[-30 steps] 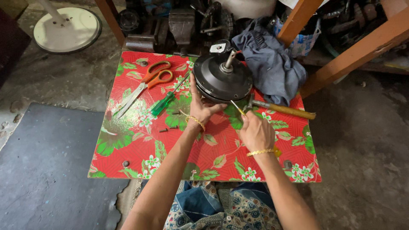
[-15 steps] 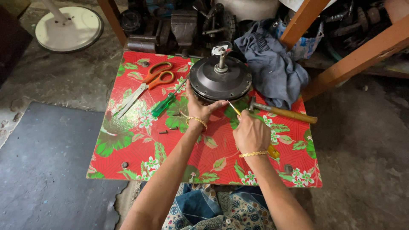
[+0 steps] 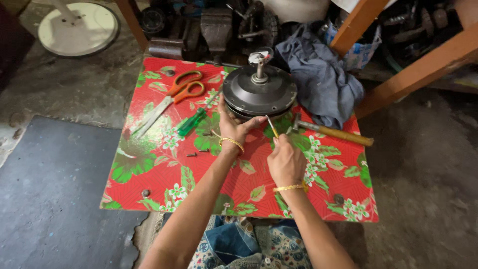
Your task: The person uses a screwdriver and a hammer to loosen and remove screws from the housing of an electrical motor. They then separate the motor casing to reveal the internal copper windings and rotor.
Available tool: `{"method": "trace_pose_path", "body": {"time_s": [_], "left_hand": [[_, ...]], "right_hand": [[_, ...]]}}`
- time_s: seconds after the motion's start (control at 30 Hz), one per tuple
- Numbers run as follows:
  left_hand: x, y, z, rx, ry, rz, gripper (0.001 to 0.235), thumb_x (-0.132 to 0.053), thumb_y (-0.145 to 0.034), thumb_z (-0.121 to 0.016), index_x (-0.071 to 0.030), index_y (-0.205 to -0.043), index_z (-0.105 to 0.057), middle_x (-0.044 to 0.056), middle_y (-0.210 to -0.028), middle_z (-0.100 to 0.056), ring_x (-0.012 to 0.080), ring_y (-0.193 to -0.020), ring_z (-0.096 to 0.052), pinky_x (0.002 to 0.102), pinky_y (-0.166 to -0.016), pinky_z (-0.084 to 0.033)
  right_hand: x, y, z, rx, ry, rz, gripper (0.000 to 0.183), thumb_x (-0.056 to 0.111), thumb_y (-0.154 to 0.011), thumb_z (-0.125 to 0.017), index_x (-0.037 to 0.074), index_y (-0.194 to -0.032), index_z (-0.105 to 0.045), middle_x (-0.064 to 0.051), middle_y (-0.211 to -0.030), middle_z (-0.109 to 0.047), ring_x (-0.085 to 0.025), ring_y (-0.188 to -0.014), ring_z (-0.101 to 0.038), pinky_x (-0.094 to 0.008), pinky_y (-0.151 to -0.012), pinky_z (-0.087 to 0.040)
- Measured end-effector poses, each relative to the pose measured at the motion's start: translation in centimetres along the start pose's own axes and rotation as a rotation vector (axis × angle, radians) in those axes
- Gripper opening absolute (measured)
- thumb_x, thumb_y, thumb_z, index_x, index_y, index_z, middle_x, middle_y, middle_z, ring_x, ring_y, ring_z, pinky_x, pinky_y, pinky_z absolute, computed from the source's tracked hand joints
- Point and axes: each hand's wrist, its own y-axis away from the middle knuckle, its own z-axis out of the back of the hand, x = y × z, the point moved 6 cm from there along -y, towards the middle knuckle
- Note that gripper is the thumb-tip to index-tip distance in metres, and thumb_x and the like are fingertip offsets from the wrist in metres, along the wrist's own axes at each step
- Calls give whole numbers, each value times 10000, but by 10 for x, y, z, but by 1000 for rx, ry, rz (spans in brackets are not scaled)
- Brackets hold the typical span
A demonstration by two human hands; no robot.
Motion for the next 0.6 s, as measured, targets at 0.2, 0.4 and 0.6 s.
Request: {"method": "trace_pose_path", "body": {"time_s": [0.2,0.4,0.6], "left_hand": [[8,1,2,14,30,28,1312,111,-654,-905,-81,-1616,-33,254,-1494,-467,313,-1266,-617,447,-1033,-602],[7,1,5,6,-12,-35,1288,132,-680,-896,-92,-1621,-47,234,-1538,-437,321,-1284,-608,446,-1037,-591],[4,2,4,7,0,65,1297,25,-678,-881,-97,-1615,7,231,-1412,-532,296,-1207,-641,402,-969,-602]], "right_hand": [[-17,11,-21,-4,-124,-45,134,177,-980,-583,63,-931,-632,-224,-824,-702,-480,-771,-663,-593,-659,-476],[-33,-1,-34,137,-405,19,224,223,-1001,-582,53,-879,-662,-214,-761,-674,-411,-714,-671,-516,-662,-497],[-69,-35,15,285,-122,-27,236,316,-961,-652,97,-958,-741,-195,-800,-706,-409,-765,-680,-520,-678,-490]]}}
